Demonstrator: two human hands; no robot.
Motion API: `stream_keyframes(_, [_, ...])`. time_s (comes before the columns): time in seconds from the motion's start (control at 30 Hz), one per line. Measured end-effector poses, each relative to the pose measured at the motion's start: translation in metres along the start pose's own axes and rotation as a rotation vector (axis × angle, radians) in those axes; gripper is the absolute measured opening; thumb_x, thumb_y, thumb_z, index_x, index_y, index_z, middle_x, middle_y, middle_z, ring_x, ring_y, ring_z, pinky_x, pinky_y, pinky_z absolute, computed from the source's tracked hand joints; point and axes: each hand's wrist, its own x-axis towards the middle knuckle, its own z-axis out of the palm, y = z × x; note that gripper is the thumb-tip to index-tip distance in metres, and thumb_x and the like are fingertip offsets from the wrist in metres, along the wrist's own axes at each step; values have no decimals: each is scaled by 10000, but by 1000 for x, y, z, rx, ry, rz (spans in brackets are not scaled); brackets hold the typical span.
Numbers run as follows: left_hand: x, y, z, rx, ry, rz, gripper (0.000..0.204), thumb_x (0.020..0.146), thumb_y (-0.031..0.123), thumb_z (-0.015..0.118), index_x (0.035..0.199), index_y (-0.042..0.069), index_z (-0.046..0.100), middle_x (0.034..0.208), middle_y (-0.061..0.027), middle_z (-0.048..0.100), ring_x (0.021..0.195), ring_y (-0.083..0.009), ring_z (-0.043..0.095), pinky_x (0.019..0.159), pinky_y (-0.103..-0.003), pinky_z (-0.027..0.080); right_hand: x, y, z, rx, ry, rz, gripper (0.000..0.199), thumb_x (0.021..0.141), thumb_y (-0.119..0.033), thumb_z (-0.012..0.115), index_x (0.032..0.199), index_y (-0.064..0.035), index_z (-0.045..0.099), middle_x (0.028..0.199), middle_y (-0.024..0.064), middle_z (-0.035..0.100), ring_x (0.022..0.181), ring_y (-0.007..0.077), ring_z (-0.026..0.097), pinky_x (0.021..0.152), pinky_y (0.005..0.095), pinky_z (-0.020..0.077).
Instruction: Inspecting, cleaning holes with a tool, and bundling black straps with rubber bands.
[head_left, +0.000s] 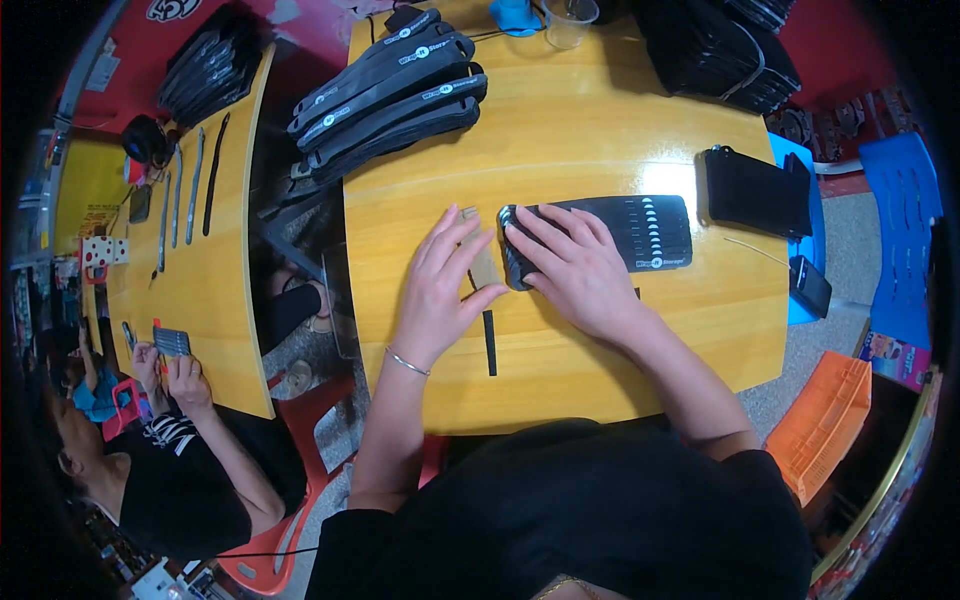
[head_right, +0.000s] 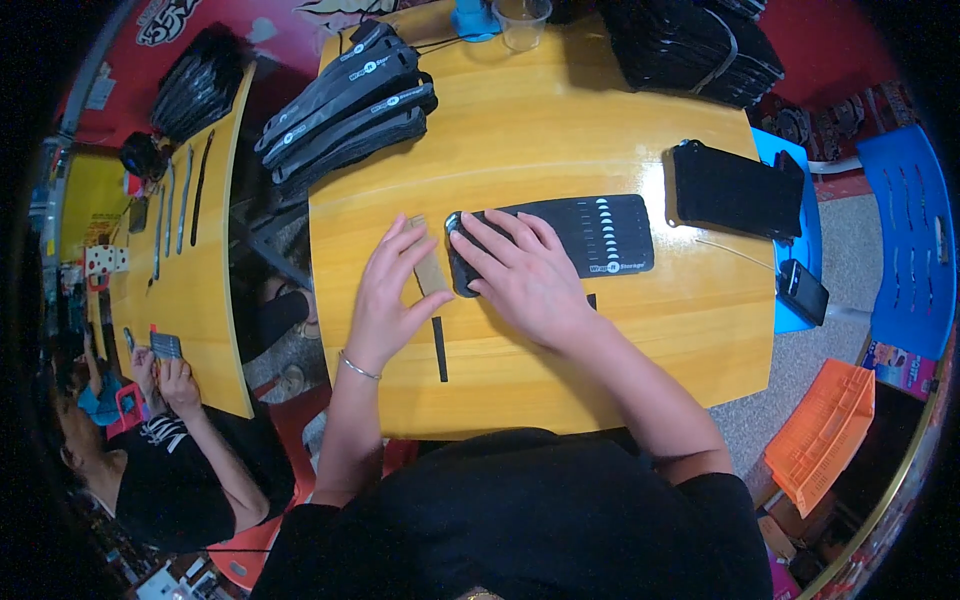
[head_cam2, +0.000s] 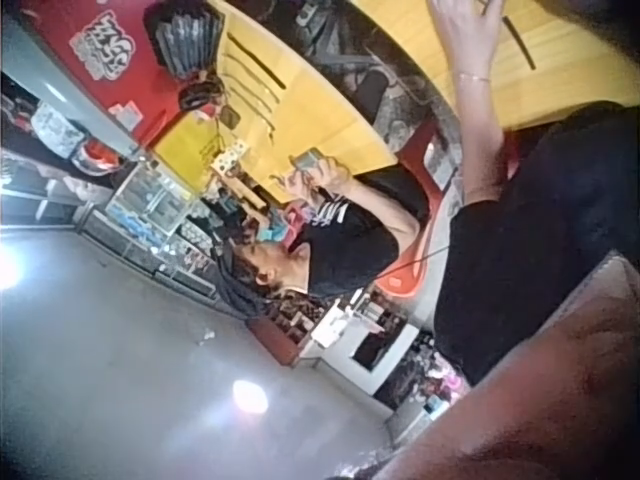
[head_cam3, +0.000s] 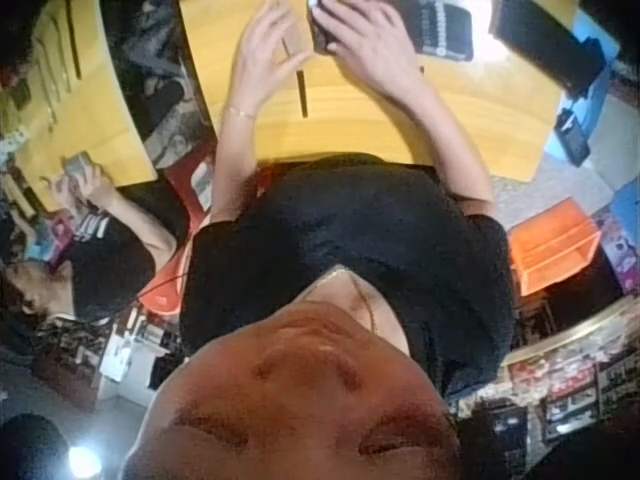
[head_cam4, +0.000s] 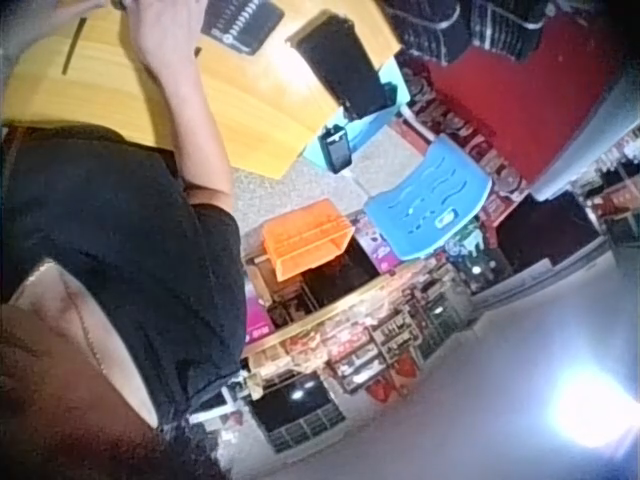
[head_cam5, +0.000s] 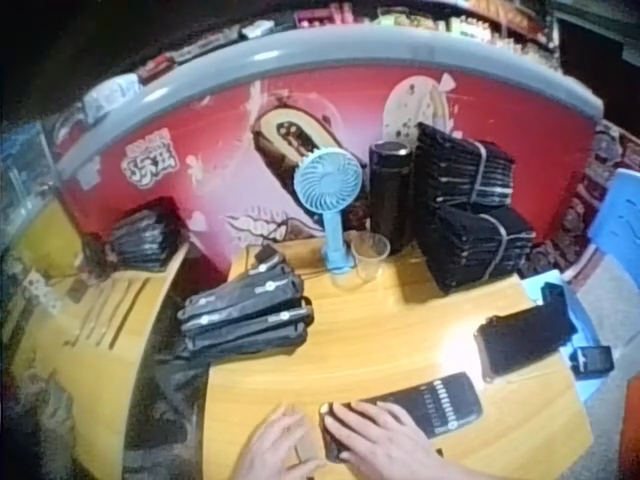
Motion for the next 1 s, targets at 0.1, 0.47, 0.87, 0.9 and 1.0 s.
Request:
stream_keyframes(0.1, [1, 0, 1, -71, 20, -42, 564, 639, 144, 809, 1135, 8, 578, 1303, -189, 473, 1289, -374, 393, 1037, -422, 367, 0, -1, 0, 0, 7, 14, 539, 784, -226, 677, 1285, -111, 516, 1371, 55, 464, 1254, 243, 414, 1063, 401, 288])
stream_keyframes(0.47, [1, -1, 6, -56, 32, -23, 478, 602, 157, 839, 1001, 41, 604, 1375, -199, 398, 1320, -370, 353, 1055, -429, 355, 0, -1, 1, 27, 51, 11, 518, 776, -220, 678, 1257, -92, 536, 1357, 63, 477, 1247, 245, 420, 1057, 400, 297])
stream_keyframes(0.87, [6, 6, 10, -87, 11, -72, 641, 573, 159, 843, 1136, 55, 556, 1299, -162, 435, 1248, -340, 415, 1019, -413, 388, 1, -1, 2, 3, 64, 4, 529, 767, -223, 683, 1257, -92, 536, 1355, 66, 477, 1241, 238, 421, 1049, 392, 298])
stream_keyframes(0.9, [6, 6, 11, -91, 13, -69, 698, 579, 155, 837, 1193, 52, 522, 1301, -161, 433, 1243, -338, 417, 1022, -411, 386, 1, -1, 2, -8, 62, 7, 529, 765, -223, 684, 1257, -93, 536, 1354, 67, 477, 1241, 238, 421, 1048, 391, 299])
stream_keyframes(1.0, [7, 8, 10, -81, 14, -66, 782, 589, 149, 826, 1276, 47, 466, 1304, -158, 430, 1234, -333, 423, 1025, -406, 385, 1, -1, 2, -1, 61, 0, 530, 765, -227, 685, 1256, -94, 537, 1350, 66, 482, 1240, 237, 422, 1047, 389, 301])
